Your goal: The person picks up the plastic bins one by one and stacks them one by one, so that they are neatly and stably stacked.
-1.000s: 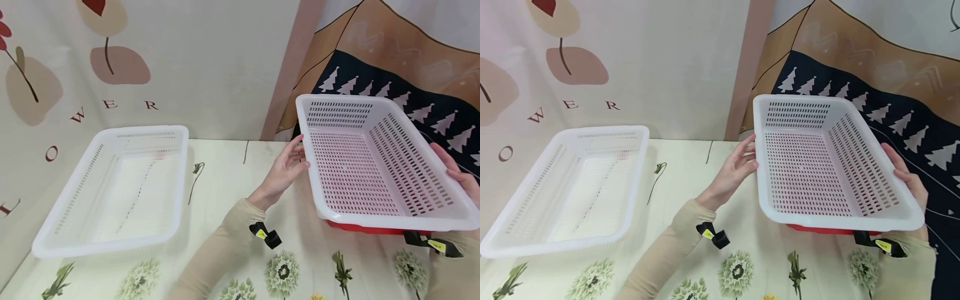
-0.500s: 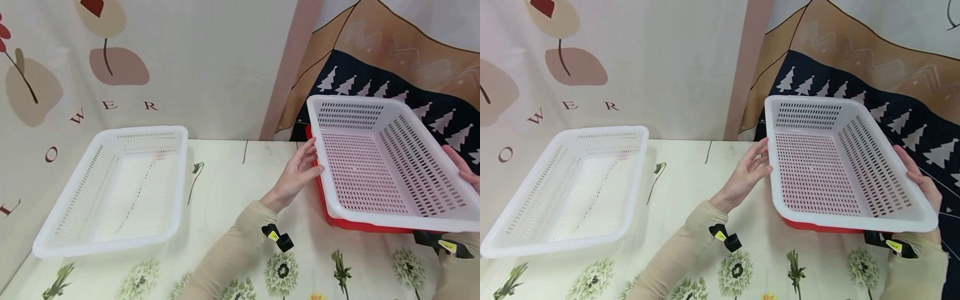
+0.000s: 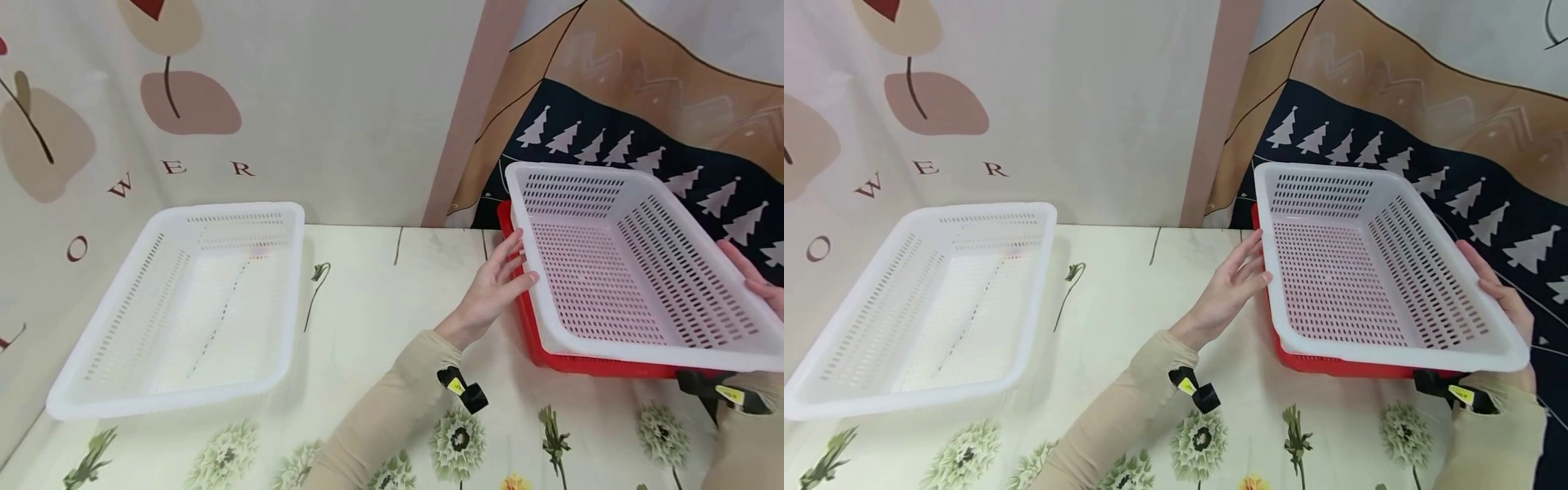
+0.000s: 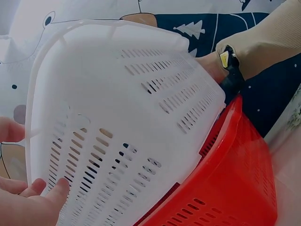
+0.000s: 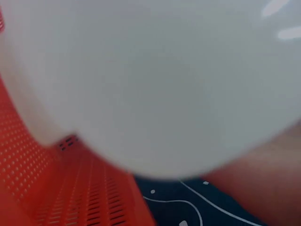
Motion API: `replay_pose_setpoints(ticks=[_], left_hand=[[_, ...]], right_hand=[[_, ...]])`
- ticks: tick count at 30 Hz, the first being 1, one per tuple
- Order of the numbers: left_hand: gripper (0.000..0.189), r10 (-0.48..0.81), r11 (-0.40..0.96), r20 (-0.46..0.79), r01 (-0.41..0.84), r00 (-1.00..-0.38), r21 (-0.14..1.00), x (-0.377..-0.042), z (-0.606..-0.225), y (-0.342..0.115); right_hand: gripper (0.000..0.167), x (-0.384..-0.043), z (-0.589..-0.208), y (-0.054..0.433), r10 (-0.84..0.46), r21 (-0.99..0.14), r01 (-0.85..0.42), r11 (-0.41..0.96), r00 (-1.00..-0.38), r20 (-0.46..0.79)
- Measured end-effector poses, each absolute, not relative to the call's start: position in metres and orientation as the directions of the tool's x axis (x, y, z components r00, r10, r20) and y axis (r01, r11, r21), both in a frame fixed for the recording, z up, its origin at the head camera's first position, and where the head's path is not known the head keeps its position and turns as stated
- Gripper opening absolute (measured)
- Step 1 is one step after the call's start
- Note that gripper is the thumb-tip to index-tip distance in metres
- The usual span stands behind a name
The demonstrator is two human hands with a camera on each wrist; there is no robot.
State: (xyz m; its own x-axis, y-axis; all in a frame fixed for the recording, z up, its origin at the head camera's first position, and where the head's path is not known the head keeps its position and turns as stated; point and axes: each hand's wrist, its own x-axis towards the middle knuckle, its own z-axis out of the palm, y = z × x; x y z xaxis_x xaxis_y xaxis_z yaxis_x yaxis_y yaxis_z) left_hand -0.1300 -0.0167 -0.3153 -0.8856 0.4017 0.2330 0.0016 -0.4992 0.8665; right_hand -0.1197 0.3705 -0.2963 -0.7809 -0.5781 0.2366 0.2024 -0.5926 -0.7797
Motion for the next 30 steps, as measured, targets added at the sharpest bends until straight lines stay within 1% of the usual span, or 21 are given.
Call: replay_pose_setpoints(ticks=[1, 3, 4, 6, 9, 13, 16, 18, 21, 26, 30], left_hand=[[0.067, 0.399, -0.493, 0.229, 0.003, -0.888, 0.870, -0.131, -0.315, -0.016], [0.066, 0.394, -0.486, 0.224, 0.005, -0.891, 0.874, -0.133, -0.316, -0.015], [0.065, 0.392, -0.480, 0.221, 0.006, -0.893, 0.877, -0.134, -0.316, -0.014], [0.064, 0.387, -0.469, 0.214, 0.009, -0.897, 0.883, -0.137, -0.317, -0.012], [0.064, 0.382, -0.452, 0.199, 0.005, -0.902, 0.892, -0.140, -0.319, -0.010], [0.063, 0.380, -0.434, 0.184, 0.001, -0.906, 0.901, -0.144, -0.321, -0.007], [0.062, 0.384, -0.420, 0.182, 0.005, -0.905, 0.908, -0.147, -0.321, -0.004], [0.061, 0.386, -0.411, 0.177, 0.002, -0.905, 0.911, -0.148, -0.322, -0.002], [0.061, 0.390, -0.410, 0.164, -0.012, -0.906, 0.912, -0.150, -0.323, 0.000], [0.060, 0.387, -0.404, 0.119, -0.052, -0.915, 0.913, -0.151, -0.328, 0.003], [0.060, 0.387, -0.387, 0.086, -0.077, -0.918, 0.919, -0.149, -0.331, 0.005]], right_hand=[[0.058, -0.119, -0.296, 0.367, -0.571, -0.740, 0.247, -0.626, -0.791, 0.219], [0.057, -0.119, -0.295, 0.361, -0.567, -0.587, 0.375, -0.717, -0.805, 0.177], [0.057, -0.118, -0.295, 0.358, -0.552, -0.550, 0.387, -0.740, -0.817, 0.167], [0.056, -0.118, -0.295, 0.354, -0.527, -0.528, 0.381, -0.759, -0.835, 0.155], [0.057, -0.118, -0.296, 0.351, -0.478, -0.592, 0.310, -0.744, -0.866, 0.148], [0.057, -0.120, -0.302, 0.352, -0.359, -0.706, 0.157, -0.691, -0.922, 0.146], [0.057, -0.123, -0.306, 0.357, -0.311, -0.752, 0.112, -0.649, -0.942, 0.129], [0.057, -0.125, -0.308, 0.361, -0.303, -0.762, 0.105, -0.639, -0.945, 0.123], [0.058, -0.128, -0.309, 0.368, -0.332, -0.772, 0.134, -0.621, -0.938, 0.104], [0.060, -0.132, -0.309, 0.376, -0.462, -0.745, 0.275, -0.608, -0.886, 0.049], [0.058, -0.132, -0.310, 0.379, -0.471, -0.746, 0.307, -0.591, -0.882, 0.011]])
